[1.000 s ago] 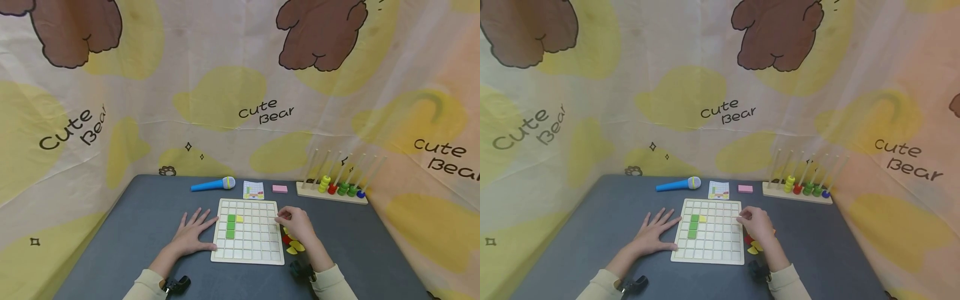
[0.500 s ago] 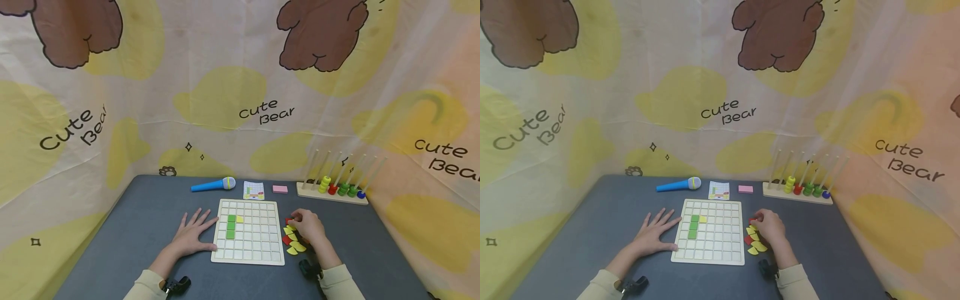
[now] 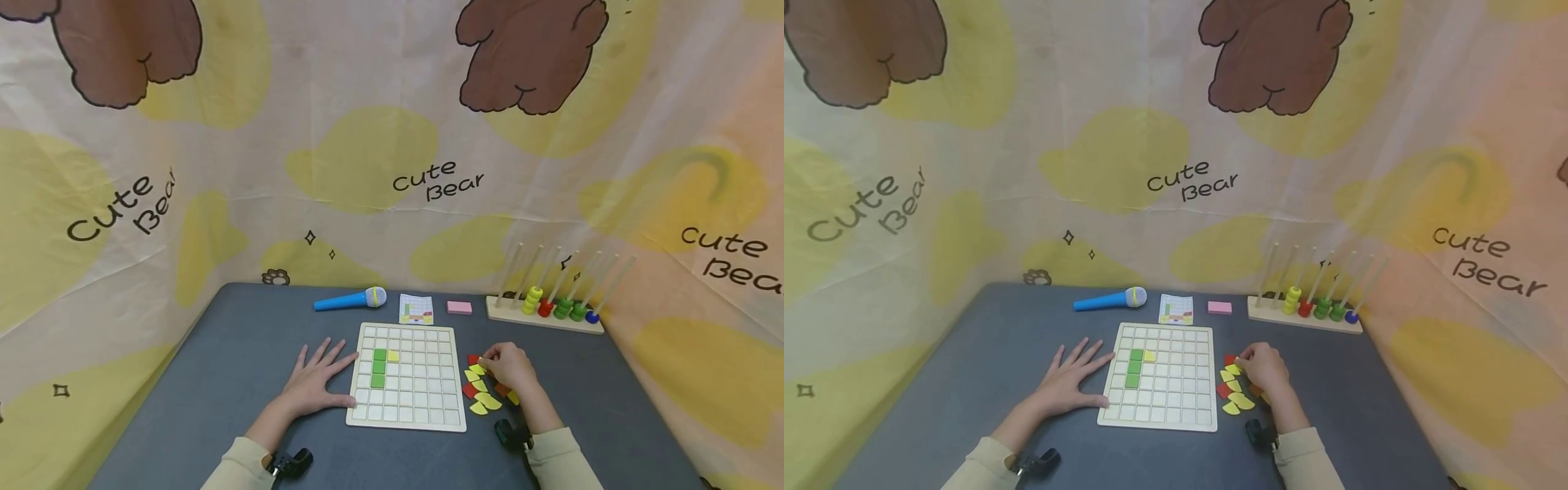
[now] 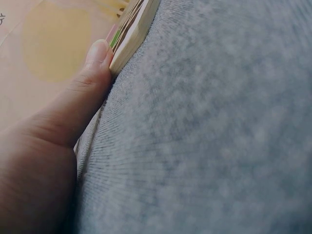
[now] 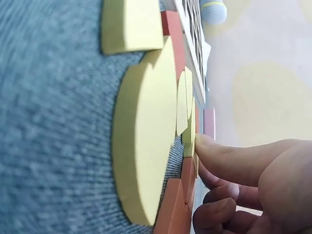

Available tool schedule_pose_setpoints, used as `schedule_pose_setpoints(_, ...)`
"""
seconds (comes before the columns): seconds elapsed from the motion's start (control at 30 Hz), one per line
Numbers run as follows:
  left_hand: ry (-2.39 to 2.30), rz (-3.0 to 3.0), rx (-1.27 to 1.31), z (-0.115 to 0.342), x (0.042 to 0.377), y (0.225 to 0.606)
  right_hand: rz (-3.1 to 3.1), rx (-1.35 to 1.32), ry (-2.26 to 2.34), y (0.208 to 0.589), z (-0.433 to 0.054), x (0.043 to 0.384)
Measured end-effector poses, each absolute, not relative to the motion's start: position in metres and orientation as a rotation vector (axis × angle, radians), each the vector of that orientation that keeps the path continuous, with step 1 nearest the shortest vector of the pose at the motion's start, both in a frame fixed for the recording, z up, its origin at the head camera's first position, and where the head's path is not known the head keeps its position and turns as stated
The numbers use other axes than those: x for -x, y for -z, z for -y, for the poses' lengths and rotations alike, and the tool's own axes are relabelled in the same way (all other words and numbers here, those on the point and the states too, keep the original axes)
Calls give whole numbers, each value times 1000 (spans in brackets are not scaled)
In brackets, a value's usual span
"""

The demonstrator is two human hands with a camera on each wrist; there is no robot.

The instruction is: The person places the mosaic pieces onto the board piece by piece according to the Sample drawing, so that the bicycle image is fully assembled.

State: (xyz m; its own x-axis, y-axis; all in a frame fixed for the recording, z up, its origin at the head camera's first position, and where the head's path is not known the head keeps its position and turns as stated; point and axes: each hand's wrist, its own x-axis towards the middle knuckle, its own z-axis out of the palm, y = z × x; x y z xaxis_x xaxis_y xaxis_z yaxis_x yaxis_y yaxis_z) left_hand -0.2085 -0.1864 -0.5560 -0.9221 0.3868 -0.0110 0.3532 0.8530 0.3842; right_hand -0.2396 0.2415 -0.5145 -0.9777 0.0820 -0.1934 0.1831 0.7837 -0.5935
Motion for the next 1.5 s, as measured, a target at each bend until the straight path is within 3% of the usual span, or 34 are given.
schedule_pose_setpoints(0.57,-565,-2960,-608,186,208,556,-2807,-100,1099,505,-245,243)
schedule_pose_setpoints(1.5,-566,-2953,-586,184,209,555,-2789,173,1257,481,-169,232)
